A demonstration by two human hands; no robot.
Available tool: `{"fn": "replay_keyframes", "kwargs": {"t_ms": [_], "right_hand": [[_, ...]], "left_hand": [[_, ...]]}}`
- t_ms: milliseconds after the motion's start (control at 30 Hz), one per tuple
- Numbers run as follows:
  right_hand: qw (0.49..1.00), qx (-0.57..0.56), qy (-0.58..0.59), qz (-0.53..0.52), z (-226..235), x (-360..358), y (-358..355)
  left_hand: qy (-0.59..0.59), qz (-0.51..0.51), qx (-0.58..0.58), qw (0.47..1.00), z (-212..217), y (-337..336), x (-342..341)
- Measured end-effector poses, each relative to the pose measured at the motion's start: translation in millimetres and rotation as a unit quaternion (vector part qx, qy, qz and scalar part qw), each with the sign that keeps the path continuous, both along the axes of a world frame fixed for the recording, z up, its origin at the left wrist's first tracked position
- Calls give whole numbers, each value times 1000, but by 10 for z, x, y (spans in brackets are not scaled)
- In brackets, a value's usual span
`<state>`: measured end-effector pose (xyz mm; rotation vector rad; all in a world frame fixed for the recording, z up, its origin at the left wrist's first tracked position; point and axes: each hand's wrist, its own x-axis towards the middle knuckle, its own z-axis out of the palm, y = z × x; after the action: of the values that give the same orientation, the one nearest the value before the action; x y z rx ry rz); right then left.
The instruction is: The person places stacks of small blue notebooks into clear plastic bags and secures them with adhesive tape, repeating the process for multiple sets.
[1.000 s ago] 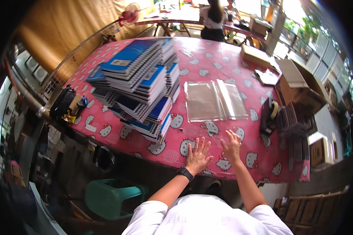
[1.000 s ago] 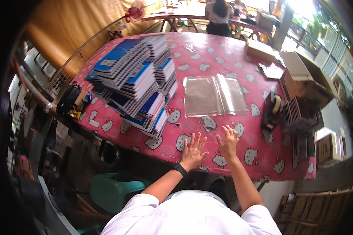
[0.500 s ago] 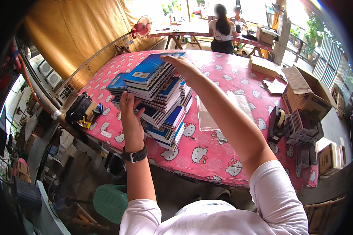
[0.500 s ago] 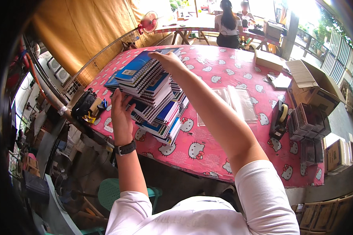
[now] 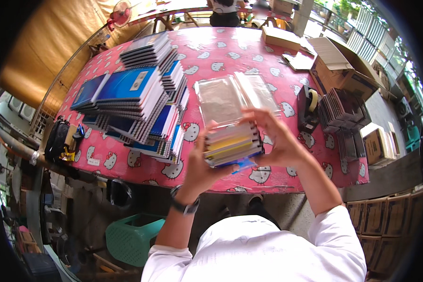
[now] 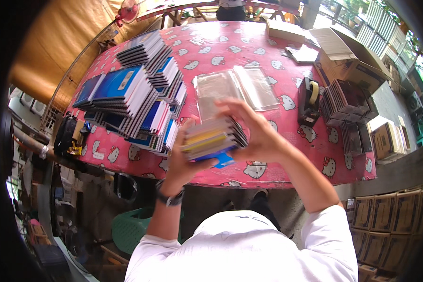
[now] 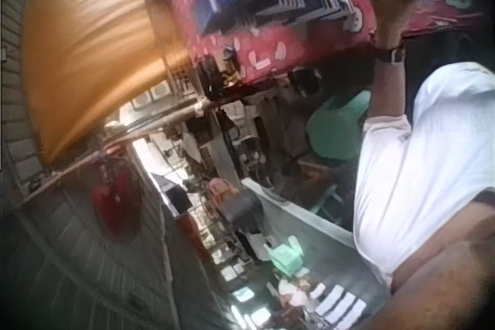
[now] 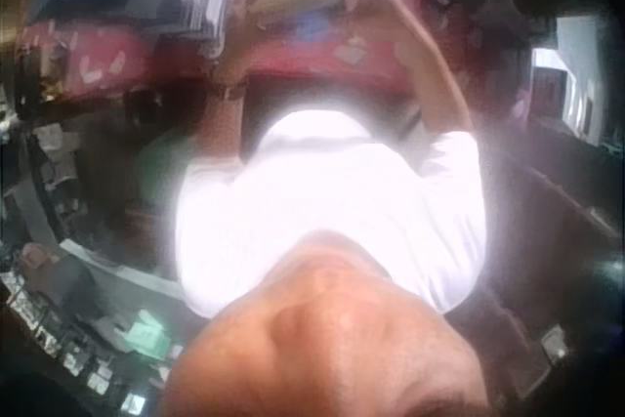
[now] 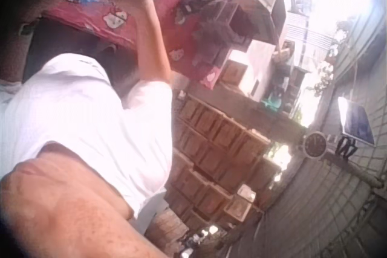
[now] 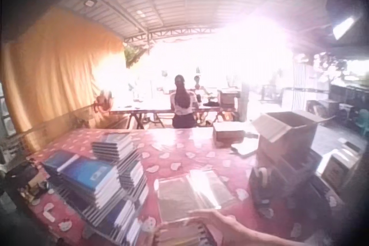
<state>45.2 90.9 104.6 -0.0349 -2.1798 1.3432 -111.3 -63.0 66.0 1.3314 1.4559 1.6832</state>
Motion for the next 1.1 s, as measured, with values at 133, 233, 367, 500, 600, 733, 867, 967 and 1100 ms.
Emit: {"fn": "replay_keyframes", "kwargs": {"t_ms": [133,233,367,500,600,733,867,967,1100], "right_hand": [[986,-136,-40,-84,-1024,455,72],[941,-319,-15,-110,-1571,656,16],[945,-297,-12,-135,-1739,513,-120],[961,-234,-17,-144,-1836,538,-73],[973,-191,-28,-128,-1821,622,51],[970,-226,37,-78,-1523,660,-41],[927,-339,26,-158,-1452,512,-64],[909,-397,23,-125,-1311,495,-46],[912,-395,107,-6,-1531,620,27]], "left_hand": [[0,-94,-31,995,-1006,450,167],[-35,-141,-29,989,-1379,612,359],[15,-87,-12,996,-1605,628,516],[77,-77,-11,994,-1679,629,497],[38,-99,20,994,-1497,644,508],[-66,-74,17,995,-1405,582,574],[54,-24,2,998,-1409,613,634],[-26,-26,13,999,-1415,619,640],[-15,-17,30,999,-1479,668,625]]}}
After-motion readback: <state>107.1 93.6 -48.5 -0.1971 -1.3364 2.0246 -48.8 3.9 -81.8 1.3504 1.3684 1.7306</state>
